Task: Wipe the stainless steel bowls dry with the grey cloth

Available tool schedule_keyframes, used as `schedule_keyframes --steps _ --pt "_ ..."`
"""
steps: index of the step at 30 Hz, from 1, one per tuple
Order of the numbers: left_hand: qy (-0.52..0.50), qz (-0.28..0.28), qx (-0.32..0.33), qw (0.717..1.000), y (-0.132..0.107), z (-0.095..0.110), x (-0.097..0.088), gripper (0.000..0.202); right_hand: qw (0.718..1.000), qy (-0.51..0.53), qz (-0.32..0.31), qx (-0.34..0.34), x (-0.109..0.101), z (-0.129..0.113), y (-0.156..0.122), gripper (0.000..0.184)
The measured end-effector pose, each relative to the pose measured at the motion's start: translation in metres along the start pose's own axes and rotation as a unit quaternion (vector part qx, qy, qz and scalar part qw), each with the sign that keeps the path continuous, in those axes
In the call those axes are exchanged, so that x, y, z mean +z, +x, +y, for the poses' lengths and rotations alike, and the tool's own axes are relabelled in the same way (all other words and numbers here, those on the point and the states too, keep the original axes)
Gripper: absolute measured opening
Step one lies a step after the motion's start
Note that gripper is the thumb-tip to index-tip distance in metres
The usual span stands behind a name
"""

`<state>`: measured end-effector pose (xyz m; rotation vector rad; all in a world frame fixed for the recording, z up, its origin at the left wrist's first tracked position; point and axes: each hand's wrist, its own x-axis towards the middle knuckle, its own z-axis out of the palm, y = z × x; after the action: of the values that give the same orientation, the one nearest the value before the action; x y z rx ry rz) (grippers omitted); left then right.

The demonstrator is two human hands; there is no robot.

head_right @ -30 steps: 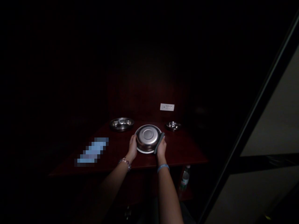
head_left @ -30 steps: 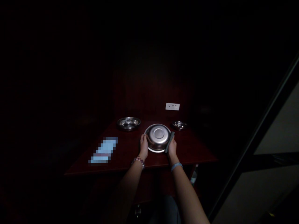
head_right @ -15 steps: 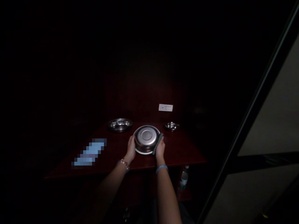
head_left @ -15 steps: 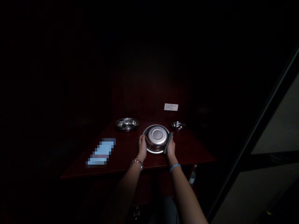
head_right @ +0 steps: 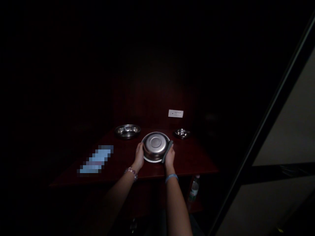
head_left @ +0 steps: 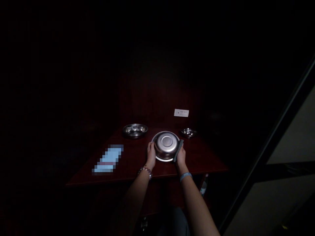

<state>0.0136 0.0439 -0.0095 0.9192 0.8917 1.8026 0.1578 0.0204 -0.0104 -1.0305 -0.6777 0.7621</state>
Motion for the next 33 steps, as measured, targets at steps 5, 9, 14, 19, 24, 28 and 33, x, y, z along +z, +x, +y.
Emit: schedule_keyframes --steps 5,9,14,19,24,28,33 --pt "0.005 -0.002 0.001 1.000 0.0006 -0.0001 -0.0003 0.028 1.000 -0.013 0.010 0.001 0.0000 -0.0016 -0.0002 0.058" --pt "0.003 -0.006 0.005 1.000 0.0006 -0.0003 -0.0003 0.025 1.000 -0.009 0.007 0.003 0.0002 -0.0001 0.0017 0.057" --pt "0.008 0.000 0.010 1.000 -0.0008 0.0011 -0.0006 0.022 1.000 0.004 0.009 -0.001 0.0004 0.0037 0.0029 0.060" --pt "0.011 -0.005 0.006 1.000 -0.0015 0.0021 -0.0008 0.022 1.000 0.002 0.006 -0.005 0.0003 0.0024 0.0010 0.059" --pt "0.011 -0.004 0.001 1.000 -0.0002 0.0008 -0.0008 0.026 1.000 -0.007 0.006 -0.005 0.0003 -0.0002 -0.0004 0.059" --pt "0.005 -0.001 0.005 1.000 0.0010 -0.0007 -0.0009 0.025 1.000 -0.003 0.001 -0.005 0.0000 -0.0003 0.0004 0.060" --pt "0.007 0.006 -0.003 1.000 0.0013 0.0004 0.0000 0.023 1.000 -0.010 0.007 -0.005 -0.0004 0.0006 0.0010 0.060"
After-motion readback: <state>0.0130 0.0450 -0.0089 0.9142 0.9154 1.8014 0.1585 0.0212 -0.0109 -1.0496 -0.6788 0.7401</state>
